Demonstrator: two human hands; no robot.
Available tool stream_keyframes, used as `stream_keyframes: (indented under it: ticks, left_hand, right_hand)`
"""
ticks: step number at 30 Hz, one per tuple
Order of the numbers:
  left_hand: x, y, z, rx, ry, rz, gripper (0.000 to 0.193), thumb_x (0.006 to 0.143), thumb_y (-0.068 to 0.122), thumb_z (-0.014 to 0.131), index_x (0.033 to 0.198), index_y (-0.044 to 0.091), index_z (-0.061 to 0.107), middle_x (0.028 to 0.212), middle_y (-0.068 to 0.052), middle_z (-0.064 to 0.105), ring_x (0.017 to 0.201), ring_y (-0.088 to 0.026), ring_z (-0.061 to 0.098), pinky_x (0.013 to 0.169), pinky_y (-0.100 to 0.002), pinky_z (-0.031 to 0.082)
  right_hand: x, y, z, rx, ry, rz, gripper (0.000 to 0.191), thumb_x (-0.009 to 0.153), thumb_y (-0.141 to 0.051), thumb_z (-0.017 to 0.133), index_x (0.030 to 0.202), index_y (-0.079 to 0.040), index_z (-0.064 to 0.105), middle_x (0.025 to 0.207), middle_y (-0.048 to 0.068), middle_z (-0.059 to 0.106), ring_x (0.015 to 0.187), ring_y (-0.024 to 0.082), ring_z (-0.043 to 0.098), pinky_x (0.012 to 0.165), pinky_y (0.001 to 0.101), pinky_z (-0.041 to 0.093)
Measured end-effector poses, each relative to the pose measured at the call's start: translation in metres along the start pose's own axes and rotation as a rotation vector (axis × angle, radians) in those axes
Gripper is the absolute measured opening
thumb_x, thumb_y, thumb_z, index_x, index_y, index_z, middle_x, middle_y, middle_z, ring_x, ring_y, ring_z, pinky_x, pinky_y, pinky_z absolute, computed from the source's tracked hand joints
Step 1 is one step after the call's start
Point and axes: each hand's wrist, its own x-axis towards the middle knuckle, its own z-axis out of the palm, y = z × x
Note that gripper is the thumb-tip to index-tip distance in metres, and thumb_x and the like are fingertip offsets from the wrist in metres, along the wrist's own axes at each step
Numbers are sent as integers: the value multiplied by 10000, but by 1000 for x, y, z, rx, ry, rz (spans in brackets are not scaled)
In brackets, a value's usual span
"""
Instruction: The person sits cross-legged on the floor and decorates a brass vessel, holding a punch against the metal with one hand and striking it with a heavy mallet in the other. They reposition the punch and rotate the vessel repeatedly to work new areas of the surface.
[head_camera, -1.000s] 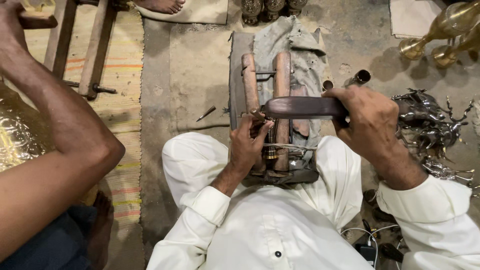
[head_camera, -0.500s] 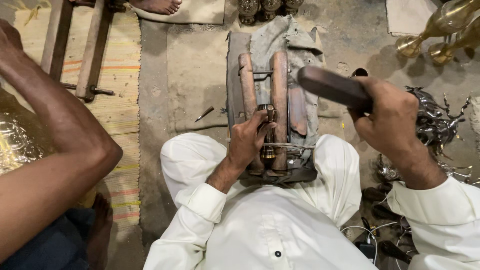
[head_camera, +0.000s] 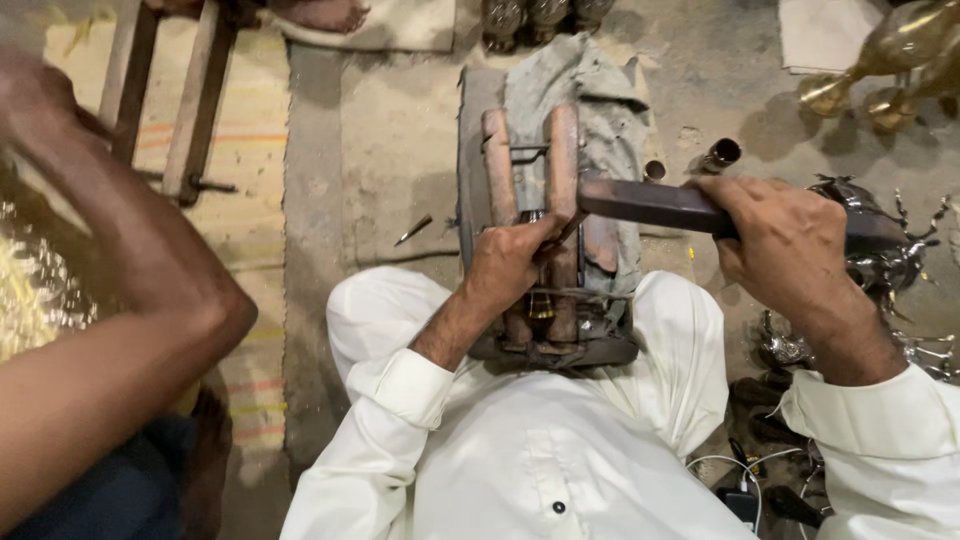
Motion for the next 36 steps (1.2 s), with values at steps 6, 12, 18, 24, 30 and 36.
stream_keyframes:
  ticks: [6,12,18,24,30,36]
  left_hand:
    - [16,4,-6,-31,-129,-4,338,856,52,795,1165,102,667,878,-148,750,802,-331,750,683,-446,585]
    - [19,-1,-7,-6,-149,98,464,783,25,801,1219,88,655,891,-156,746,790,-338,742,699,-450,591]
    - [19,-2,-3,45,-222,73,482,771,-29,770,1223,92,659,875,-136,758,816,-337,749,707,-450,595]
    - [24,0,-6,59,-278,87,441,803,-34,730,1211,125,678,879,-134,762,826,-337,748,711,-459,591]
    - [21,-2,-10,-82,-237,95,407,859,-30,724,1237,113,676,944,-155,761,881,-318,760,749,-433,604]
    - [-2,-27,-13,-538,82,-364,318,949,81,778,1243,70,658,1014,-65,765,885,-133,747,760,-291,634]
  right_hand:
    - [-15,11,14,94,-126,144,524,769,-113,763,1281,-118,652,959,128,720,870,340,709,787,456,545]
    - [-32,22,32,198,-94,209,511,765,-91,784,1258,-95,652,958,146,733,862,334,725,768,445,555]
    - [-42,19,39,571,-3,541,451,894,-145,799,1290,-54,605,977,149,737,806,269,736,714,396,584]
    - [-55,6,43,196,-17,280,519,762,-63,789,1264,-77,655,987,170,745,867,345,730,772,447,561]
    - [-60,1,53,219,-104,294,552,752,-60,786,1288,-101,661,964,181,725,899,367,709,805,467,553]
    - [-46,-14,81,674,-111,453,495,865,-227,817,1292,-45,644,982,165,745,832,251,729,705,369,585]
